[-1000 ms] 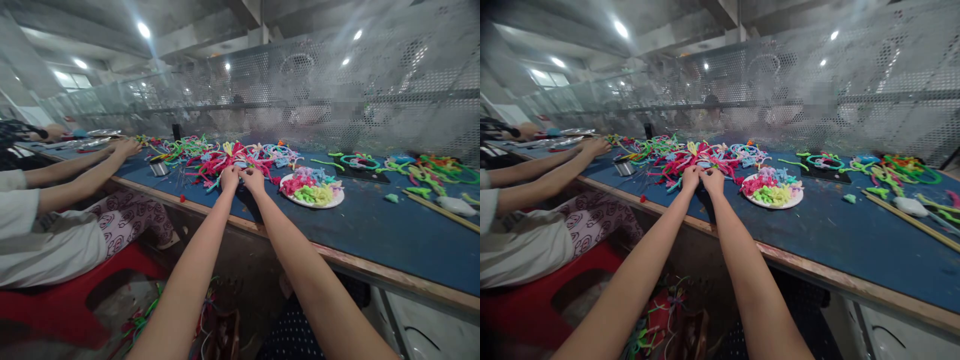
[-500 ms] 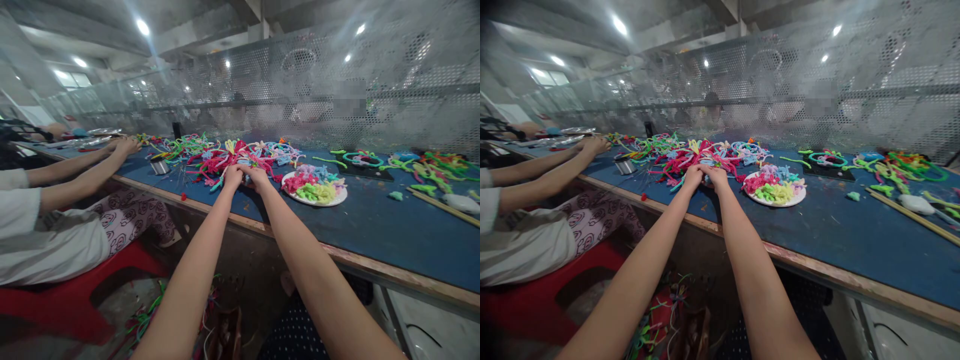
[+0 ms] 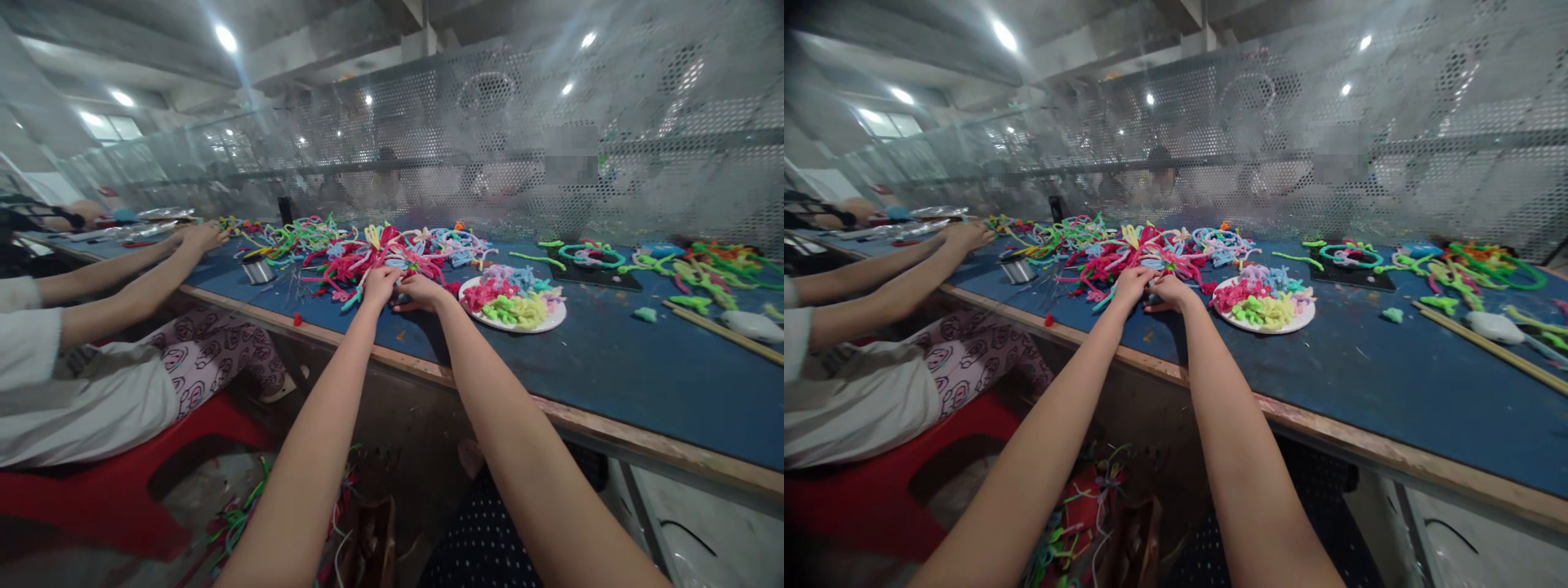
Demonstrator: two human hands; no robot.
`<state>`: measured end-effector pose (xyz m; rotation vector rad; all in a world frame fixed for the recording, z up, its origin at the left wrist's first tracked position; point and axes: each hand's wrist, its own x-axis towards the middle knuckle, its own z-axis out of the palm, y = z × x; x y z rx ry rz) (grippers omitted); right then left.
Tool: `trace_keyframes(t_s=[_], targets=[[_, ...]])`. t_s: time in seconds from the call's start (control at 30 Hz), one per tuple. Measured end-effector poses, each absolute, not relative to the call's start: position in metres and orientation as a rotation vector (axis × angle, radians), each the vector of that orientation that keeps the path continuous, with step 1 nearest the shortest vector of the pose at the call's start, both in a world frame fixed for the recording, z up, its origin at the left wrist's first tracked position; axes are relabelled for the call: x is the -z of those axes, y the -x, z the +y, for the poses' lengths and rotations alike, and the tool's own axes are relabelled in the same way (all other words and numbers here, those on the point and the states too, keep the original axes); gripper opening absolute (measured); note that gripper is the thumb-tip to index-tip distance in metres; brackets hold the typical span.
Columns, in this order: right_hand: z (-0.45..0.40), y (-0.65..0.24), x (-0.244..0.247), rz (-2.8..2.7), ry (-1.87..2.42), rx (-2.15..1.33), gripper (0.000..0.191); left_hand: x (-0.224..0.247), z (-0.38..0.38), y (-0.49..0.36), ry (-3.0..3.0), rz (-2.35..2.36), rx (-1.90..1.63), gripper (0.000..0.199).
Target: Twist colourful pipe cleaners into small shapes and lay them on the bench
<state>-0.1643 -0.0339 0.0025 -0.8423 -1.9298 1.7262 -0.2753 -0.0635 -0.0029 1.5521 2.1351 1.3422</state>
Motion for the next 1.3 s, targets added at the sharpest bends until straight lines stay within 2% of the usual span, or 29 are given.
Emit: trace_keyframes(t_s=[0.33, 0.5, 0.7, 0.93, 1.3], targets=[[-0.05, 0.172, -0.007, -2.203, 1.227, -0.901, 0.034, -0.001, -0.076, 0.261, -1.668, 2.494, -1.256, 0.028], [-0.059, 0.179, -0.009, -2.196, 1.469, -0.68, 0.033, -0.003, -0.077, 0.258, -1.681, 2.599, -1.191, 0.025], [-0.063, 0.18, -0.01, -2.231, 1.521, -0.563, 0.035, -0.002, -0.077, 0.258, -1.717, 2.651, -1.144, 0.026], [-0.052, 0.177, -0.008, -2.386, 1.284, -0.631, 0.032, -0.003, -0.079, 0.258, -1.814, 2.647, -1.11, 0.026], [-0.044, 0.175, -0.004, -2.406, 1.291, -0.626, 0.032, -0.004, -0.082, 0.252, -1.926, 2.67, -1.053, 0.024]])
